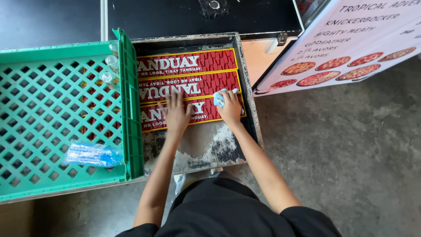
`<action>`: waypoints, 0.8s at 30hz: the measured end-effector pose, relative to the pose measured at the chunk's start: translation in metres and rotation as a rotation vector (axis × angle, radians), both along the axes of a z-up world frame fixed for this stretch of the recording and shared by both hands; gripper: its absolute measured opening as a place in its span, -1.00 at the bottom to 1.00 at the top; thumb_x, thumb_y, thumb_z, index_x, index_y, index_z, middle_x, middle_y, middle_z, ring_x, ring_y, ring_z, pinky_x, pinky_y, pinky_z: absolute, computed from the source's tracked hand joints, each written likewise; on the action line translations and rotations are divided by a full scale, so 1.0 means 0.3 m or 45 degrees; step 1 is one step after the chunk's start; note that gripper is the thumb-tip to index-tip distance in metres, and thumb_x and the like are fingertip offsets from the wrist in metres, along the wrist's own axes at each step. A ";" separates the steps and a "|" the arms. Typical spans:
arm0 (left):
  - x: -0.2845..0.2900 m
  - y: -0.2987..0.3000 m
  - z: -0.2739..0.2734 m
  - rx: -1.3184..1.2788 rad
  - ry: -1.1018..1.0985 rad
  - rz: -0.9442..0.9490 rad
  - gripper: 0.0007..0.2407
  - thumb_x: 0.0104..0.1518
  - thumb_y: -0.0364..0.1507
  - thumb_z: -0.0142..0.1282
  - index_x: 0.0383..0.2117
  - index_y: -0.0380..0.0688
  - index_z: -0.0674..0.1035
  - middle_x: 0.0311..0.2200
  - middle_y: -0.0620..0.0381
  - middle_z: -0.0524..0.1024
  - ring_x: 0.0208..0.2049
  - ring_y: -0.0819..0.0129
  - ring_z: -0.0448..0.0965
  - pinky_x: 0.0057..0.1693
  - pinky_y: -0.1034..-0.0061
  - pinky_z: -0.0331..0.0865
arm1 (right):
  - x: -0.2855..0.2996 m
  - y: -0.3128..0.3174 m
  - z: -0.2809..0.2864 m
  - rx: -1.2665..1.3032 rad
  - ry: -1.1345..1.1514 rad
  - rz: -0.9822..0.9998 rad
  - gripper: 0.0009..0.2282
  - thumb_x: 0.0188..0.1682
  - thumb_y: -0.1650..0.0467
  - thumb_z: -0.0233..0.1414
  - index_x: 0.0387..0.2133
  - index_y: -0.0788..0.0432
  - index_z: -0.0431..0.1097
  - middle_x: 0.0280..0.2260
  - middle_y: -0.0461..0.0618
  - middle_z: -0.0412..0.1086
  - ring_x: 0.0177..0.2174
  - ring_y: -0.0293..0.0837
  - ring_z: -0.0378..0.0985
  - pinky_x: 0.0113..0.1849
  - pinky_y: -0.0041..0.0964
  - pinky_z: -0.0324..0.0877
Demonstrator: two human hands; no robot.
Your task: Cleaning a fire extinguisher and a bar counter using a cloth.
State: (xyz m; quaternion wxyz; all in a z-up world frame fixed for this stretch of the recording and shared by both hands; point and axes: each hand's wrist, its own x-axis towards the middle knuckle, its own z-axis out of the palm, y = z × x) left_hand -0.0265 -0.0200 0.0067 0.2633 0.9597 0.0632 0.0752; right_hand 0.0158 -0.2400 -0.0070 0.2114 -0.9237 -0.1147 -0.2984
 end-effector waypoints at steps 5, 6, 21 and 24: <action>0.004 -0.031 -0.087 0.162 0.019 0.147 -0.48 0.32 -0.09 -0.24 0.42 0.13 0.21 0.45 0.06 0.06 0.47 0.03 -0.12 0.44 -0.14 -0.46 | -0.067 -0.032 -0.008 0.076 0.093 0.077 -0.55 -0.39 0.45 0.25 -0.15 -0.10 0.42 -0.22 -0.19 0.37 -0.17 0.02 0.50 -0.20 -0.08 0.50; 0.005 -0.044 -0.100 0.173 0.032 0.175 -0.47 0.30 -0.11 -0.25 0.41 0.13 0.21 0.45 0.06 0.06 0.47 0.01 -0.12 0.45 -0.13 -0.41 | -0.086 -0.038 -0.015 0.104 0.135 0.085 -0.54 -0.39 0.44 0.25 -0.14 -0.10 0.42 -0.21 -0.20 0.36 -0.16 0.02 0.50 -0.18 -0.06 0.49; 0.094 0.062 -0.210 0.225 -0.175 0.094 -0.68 0.20 -0.31 0.02 0.10 0.12 0.49 0.13 0.08 0.44 0.24 0.03 0.31 0.27 0.07 0.17 | -0.044 -0.080 0.071 0.469 0.440 -0.074 -0.63 -0.25 0.36 0.18 -0.10 -0.05 0.44 -0.17 -0.04 0.42 -0.12 0.18 0.53 -0.11 0.05 0.43; 0.140 0.081 -0.209 -0.029 -0.158 0.165 -0.66 0.13 -0.41 0.06 0.07 -0.03 0.45 -0.07 0.05 0.54 0.07 0.04 0.35 0.11 0.04 0.19 | -0.063 -0.087 0.097 0.527 0.538 -0.087 -0.66 -0.23 0.37 0.16 -0.11 -0.02 0.46 -0.18 -0.04 0.44 -0.14 0.18 0.55 -0.11 0.02 0.41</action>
